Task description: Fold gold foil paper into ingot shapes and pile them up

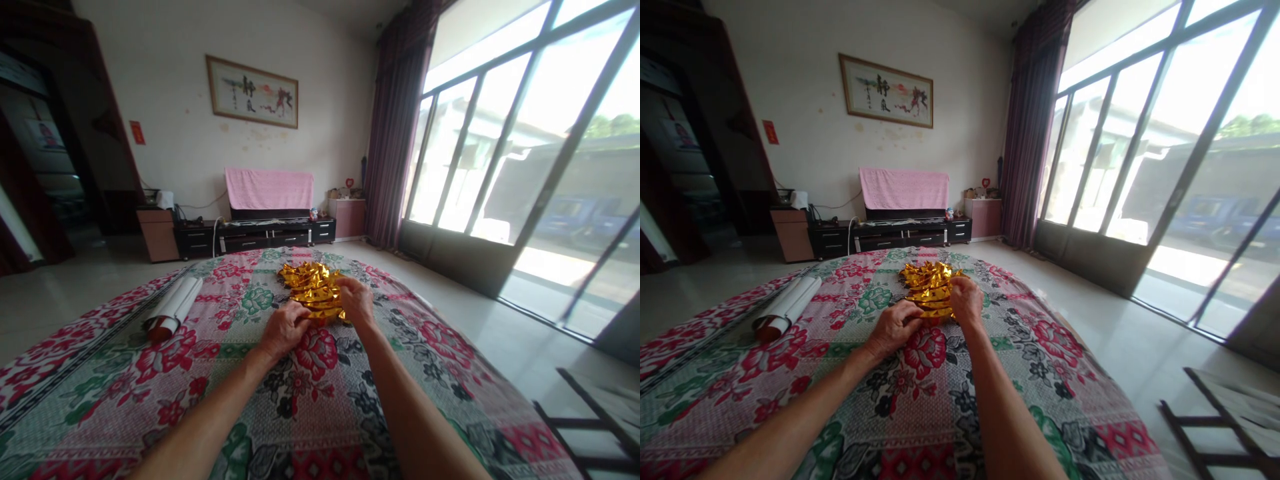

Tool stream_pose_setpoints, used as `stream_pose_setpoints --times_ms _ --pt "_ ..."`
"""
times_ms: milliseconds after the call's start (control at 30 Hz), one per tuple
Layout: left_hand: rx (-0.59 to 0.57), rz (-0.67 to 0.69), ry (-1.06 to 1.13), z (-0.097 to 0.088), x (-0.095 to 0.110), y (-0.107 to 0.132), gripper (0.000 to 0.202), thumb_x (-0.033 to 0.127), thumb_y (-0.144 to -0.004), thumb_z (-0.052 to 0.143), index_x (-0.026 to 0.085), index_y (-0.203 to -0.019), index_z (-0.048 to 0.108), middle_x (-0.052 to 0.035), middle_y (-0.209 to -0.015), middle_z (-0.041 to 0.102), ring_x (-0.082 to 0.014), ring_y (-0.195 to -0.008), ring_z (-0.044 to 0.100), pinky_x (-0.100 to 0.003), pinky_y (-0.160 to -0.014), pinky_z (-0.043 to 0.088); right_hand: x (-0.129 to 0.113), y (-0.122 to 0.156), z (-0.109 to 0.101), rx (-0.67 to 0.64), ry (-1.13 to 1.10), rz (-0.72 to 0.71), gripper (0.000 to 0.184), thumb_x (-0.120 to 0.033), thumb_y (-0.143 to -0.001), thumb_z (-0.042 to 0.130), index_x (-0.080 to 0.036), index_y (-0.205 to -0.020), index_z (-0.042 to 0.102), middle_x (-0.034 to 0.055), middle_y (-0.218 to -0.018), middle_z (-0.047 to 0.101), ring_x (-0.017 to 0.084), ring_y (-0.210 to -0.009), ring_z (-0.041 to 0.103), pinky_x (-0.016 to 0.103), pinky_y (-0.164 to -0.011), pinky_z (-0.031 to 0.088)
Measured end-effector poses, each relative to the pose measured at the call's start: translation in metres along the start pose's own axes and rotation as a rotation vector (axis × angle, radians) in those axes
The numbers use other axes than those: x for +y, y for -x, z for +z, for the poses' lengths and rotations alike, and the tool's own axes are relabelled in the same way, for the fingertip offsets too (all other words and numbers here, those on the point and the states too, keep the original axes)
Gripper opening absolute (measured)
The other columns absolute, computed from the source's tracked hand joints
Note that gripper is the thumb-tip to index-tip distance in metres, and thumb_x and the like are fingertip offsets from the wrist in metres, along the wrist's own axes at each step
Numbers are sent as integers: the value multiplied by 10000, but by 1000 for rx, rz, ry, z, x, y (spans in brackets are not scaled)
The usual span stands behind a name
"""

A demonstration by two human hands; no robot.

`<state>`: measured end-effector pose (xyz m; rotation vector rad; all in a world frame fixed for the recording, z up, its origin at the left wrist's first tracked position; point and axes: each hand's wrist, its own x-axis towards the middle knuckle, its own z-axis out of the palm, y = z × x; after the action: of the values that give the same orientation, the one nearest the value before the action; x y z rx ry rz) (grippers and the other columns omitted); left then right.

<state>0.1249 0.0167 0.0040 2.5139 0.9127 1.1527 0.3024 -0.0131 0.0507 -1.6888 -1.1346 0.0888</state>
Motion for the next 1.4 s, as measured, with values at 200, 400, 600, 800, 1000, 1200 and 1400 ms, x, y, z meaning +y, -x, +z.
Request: stream_pose_setpoints --times_ms 200,400,600,800,1000,1200,1400 --pt "27 -18 -14 -2 -3 3 201 196 -717 587 179 -909 642 -56 -918 626 -171 -872 579 -282 -805 461 2 0 2 -10 -2 -5 335 -224 -689 420 -199 -851 712 32 -819 700 200 -806 621 305 -778 439" --pt "46 -73 -11 -14 -8 6 225 196 -731 570 170 -948 625 -46 -925 619 -106 -669 591 -238 -700 480 -3 4 10 -26 38 -75 306 -188 -699 432 -213 -827 709 26 -842 697 180 -792 618 275 -761 434" --pt "168 -145 -128 -40 -24 15 154 184 -742 551 171 -847 662 -40 -844 652 -119 -721 602 -222 -706 470 -25 29 32 -126 51 -318 285 -151 -749 422 -207 -827 691 24 -841 676 144 -767 599 226 -718 415" --pt "354 -285 -229 -87 -44 26 198 217 -782 497 180 -862 673 -36 -824 678 -122 -725 611 -213 -707 464 -56 80 52 -369 22 -773 295 -74 -748 419 -196 -884 650 44 -872 631 156 -864 545 253 -818 382" --pt "496 -485 -540 -144 -68 40 233 248 -786 470 187 -858 684 -53 -877 671 -166 -800 604 -256 -776 442 -80 103 88 -589 41 -788 310 -59 -727 429 -173 -913 650 65 -910 633 144 -857 568 226 -797 400" --pt "581 -652 -698 -171 -94 55 490 402 -651 612 154 -1074 608 -122 -1084 584 -268 -1025 512 -375 -926 367 -100 126 137 -590 -13 -680 290 -83 -722 453 -171 -914 651 64 -894 648 144 -858 584 212 -802 402" --pt "901 -952 -377 -179 -108 67 395 299 -766 452 127 -1092 592 -128 -1120 586 -256 -1078 503 -373 -955 364 -95 136 155 -528 -65 -596 254 -82 -734 439 -167 -779 674 47 -787 652 126 -745 577 189 -714 400"
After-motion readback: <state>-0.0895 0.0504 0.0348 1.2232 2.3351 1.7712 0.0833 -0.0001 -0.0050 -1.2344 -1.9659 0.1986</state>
